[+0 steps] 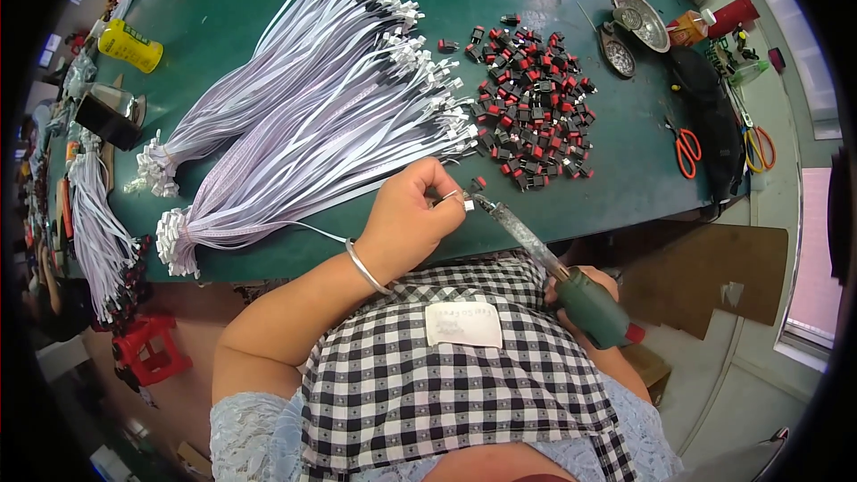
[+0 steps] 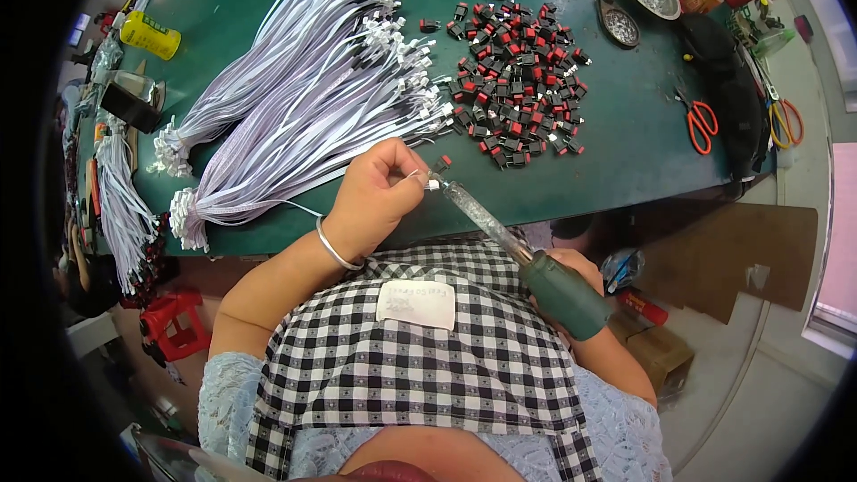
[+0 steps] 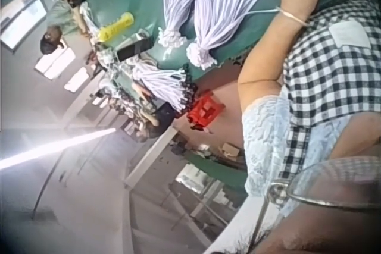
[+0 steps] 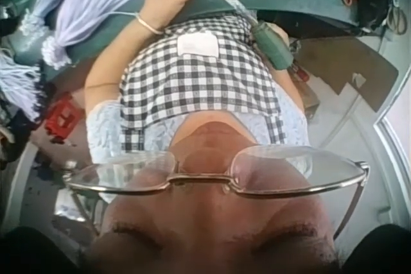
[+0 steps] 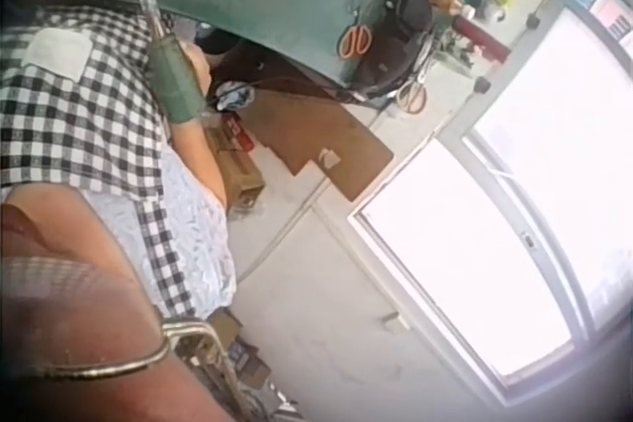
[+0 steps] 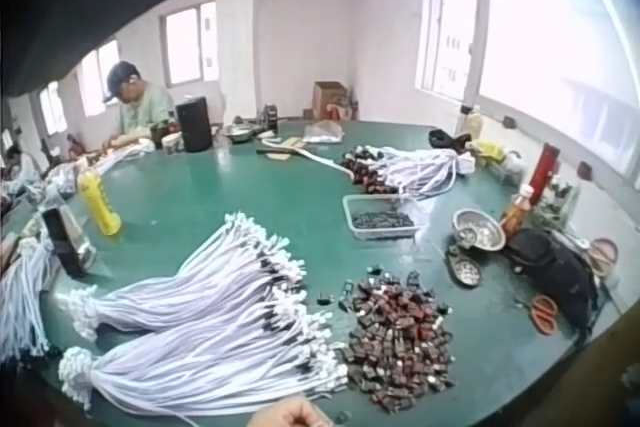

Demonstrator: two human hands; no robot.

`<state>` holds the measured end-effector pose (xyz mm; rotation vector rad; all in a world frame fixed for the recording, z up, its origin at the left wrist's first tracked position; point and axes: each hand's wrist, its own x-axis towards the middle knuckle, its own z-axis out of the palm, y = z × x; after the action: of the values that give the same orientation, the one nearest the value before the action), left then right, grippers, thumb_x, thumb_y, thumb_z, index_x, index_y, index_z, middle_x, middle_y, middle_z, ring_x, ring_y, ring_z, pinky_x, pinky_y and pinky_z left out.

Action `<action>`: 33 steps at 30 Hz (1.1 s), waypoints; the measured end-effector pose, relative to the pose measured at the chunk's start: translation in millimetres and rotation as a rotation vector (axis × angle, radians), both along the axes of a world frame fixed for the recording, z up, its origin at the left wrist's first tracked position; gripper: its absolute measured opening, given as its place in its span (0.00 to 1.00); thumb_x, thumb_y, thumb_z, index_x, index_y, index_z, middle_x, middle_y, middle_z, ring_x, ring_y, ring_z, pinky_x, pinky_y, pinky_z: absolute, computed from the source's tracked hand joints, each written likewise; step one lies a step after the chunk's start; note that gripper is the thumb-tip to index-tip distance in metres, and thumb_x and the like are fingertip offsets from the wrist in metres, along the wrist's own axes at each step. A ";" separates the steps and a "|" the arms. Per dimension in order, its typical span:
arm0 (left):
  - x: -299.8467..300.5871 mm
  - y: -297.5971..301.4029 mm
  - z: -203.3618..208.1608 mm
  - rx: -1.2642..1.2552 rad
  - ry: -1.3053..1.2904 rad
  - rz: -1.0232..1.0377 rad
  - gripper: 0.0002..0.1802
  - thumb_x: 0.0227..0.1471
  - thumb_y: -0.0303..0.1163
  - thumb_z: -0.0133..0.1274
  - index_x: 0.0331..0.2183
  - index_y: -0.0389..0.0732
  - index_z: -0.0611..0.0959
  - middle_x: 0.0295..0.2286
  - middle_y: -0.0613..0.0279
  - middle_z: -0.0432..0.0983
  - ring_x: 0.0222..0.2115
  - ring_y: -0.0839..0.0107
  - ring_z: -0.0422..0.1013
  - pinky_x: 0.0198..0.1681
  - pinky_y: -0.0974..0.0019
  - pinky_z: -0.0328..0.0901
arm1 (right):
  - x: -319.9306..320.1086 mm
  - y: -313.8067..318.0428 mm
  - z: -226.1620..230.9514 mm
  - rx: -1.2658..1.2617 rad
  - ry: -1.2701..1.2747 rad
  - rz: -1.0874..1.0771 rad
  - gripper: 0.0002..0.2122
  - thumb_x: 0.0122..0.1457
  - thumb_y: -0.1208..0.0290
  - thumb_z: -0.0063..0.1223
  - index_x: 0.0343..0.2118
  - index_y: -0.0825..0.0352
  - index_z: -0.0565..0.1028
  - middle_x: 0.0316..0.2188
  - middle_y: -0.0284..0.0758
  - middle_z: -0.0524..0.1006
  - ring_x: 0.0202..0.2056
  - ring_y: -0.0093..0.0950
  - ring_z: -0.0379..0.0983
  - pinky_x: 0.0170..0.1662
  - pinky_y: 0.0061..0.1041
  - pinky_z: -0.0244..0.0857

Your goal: The person solders wires to small LED components using a soldering iron and soldering wire at an assembly workbench.

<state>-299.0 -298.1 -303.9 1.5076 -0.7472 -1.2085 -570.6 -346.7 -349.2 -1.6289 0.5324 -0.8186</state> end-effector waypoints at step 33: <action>0.2 3.1 13.7 -0.069 0.056 -0.160 0.04 0.43 0.20 0.49 0.24 0.37 0.70 0.28 0.64 0.68 0.26 0.83 0.62 0.29 0.80 0.58 | 83.9 -30.6 44.5 0.554 -0.232 -0.131 0.15 0.46 0.67 0.59 0.35 0.67 0.70 0.31 0.34 0.73 0.32 0.22 0.69 0.34 0.19 0.65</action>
<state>-298.8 -294.9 -290.2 1.3732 -0.8763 -1.3246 -486.7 -377.3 -304.6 -0.9868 0.6371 -0.8508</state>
